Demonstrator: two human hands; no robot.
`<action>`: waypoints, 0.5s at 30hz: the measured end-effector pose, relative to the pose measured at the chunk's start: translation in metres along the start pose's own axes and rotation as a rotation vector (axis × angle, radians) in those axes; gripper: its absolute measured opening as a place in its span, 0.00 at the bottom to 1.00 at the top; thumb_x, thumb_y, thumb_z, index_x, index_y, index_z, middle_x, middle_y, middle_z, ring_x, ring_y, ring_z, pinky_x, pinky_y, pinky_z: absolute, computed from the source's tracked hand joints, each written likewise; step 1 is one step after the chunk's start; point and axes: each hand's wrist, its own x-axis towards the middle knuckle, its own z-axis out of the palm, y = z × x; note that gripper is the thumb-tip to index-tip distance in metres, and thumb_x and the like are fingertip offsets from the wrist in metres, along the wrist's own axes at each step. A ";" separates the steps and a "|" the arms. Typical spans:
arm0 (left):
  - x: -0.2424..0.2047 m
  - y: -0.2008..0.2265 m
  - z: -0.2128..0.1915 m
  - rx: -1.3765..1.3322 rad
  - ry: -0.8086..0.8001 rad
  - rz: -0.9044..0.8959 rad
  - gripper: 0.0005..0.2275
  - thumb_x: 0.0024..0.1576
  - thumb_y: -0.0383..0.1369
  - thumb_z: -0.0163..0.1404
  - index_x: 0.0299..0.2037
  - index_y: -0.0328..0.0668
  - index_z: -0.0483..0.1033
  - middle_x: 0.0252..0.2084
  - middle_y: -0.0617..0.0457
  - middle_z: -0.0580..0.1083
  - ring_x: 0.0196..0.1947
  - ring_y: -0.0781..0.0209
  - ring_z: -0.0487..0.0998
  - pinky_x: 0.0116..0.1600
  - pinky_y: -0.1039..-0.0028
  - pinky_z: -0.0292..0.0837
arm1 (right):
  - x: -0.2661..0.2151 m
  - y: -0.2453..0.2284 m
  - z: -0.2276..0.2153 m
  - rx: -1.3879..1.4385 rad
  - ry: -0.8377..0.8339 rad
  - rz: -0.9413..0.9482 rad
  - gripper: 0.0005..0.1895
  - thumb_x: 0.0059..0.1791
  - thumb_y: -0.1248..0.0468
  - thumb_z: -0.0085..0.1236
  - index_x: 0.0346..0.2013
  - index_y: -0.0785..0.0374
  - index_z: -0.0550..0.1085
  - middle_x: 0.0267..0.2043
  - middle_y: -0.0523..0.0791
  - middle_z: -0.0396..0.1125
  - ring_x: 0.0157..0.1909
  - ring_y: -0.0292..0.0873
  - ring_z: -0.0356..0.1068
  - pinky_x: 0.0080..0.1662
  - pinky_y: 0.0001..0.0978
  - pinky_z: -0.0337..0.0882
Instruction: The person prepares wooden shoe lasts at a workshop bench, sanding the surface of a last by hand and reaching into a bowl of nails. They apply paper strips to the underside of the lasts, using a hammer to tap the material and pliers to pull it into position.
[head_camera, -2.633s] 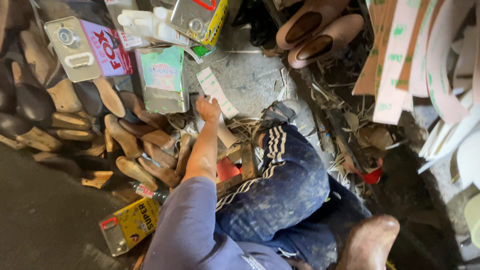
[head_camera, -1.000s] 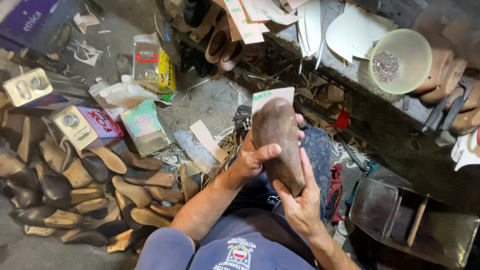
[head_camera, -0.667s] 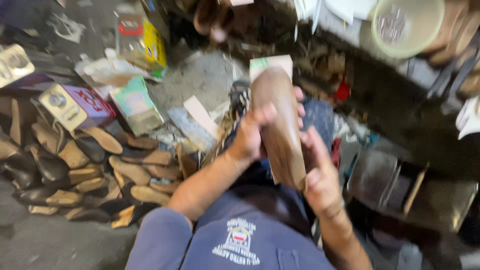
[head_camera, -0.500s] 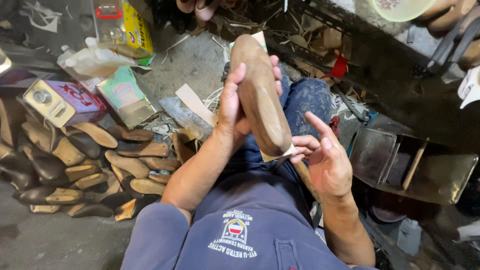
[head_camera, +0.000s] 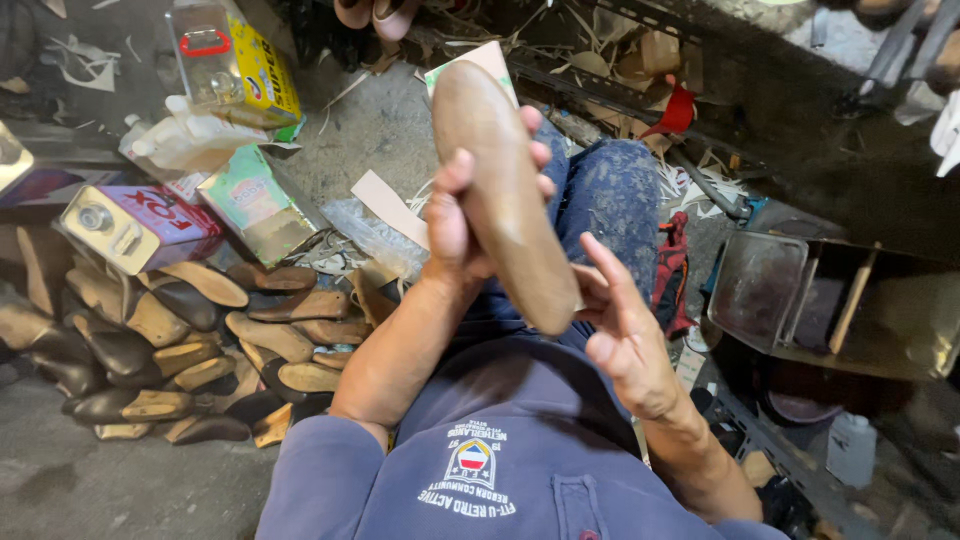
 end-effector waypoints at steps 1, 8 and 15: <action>0.000 -0.007 0.020 0.005 0.004 0.006 0.36 0.59 0.46 0.56 0.75 0.40 0.54 0.59 0.42 0.74 0.54 0.48 0.80 0.60 0.60 0.77 | 0.002 -0.002 -0.001 0.006 -0.007 0.000 0.58 0.44 0.40 0.60 0.77 0.65 0.45 0.65 0.57 0.63 0.57 0.45 0.70 0.56 0.36 0.71; 0.003 -0.027 0.004 0.724 0.130 0.354 0.32 0.60 0.37 0.57 0.72 0.35 0.57 0.69 0.35 0.64 0.66 0.45 0.68 0.69 0.54 0.66 | 0.001 0.036 -0.070 -0.512 0.236 0.189 0.35 0.46 0.64 0.64 0.68 0.63 0.67 0.57 0.54 0.71 0.54 0.41 0.68 0.57 0.42 0.69; -0.030 0.082 -0.357 1.207 1.281 0.524 0.08 0.57 0.35 0.52 0.42 0.44 0.82 0.42 0.52 0.80 0.45 0.60 0.78 0.52 0.73 0.70 | 0.039 -0.023 -0.107 -1.403 -0.057 0.007 0.44 0.46 0.61 0.63 0.74 0.73 0.62 0.59 0.62 0.68 0.58 0.62 0.69 0.58 0.48 0.66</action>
